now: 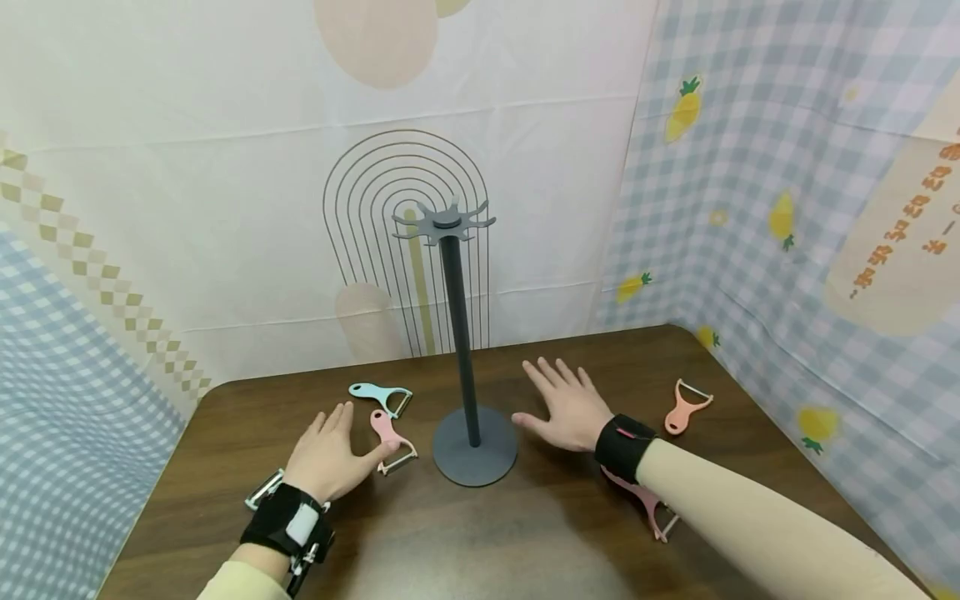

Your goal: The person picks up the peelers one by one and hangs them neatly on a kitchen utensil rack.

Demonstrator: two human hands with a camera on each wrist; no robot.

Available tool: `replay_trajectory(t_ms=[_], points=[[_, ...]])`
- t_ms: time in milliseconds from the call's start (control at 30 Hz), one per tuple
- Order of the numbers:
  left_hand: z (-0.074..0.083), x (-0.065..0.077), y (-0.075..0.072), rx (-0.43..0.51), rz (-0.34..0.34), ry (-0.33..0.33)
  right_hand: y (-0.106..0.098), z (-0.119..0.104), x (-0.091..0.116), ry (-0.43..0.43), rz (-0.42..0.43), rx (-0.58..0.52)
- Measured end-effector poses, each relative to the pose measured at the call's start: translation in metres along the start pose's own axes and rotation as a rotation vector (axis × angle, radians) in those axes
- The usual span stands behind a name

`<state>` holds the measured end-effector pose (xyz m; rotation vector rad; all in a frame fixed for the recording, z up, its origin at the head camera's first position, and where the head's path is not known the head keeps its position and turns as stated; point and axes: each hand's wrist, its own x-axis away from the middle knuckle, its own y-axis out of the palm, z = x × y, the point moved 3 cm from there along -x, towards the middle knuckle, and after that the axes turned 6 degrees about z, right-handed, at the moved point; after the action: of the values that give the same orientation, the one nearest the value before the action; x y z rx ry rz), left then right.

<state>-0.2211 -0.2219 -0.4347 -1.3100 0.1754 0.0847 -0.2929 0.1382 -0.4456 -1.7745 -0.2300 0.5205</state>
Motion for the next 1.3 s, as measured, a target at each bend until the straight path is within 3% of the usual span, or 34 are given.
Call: replay_trajectory(t_ms=[300,500,833,1067,1300], points=[[0.018,-0.010,0.021,0.103,0.052,-0.028,0.013,-0.043,-0.003,-0.107,-0.112,-0.113],[0.022,-0.013,0.031,0.172,0.011,-0.106,0.026,-0.062,-0.009,-0.137,-0.154,-0.174],[0.023,-0.017,0.037,0.189,0.049,-0.139,0.046,-0.068,-0.018,-0.105,-0.177,-0.260],[0.024,-0.022,0.041,0.188,0.053,-0.154,0.045,-0.071,-0.019,-0.105,-0.177,-0.298],[0.018,-0.019,0.045,0.209,0.087,-0.169,0.043,-0.078,-0.029,-0.173,-0.161,-0.213]])
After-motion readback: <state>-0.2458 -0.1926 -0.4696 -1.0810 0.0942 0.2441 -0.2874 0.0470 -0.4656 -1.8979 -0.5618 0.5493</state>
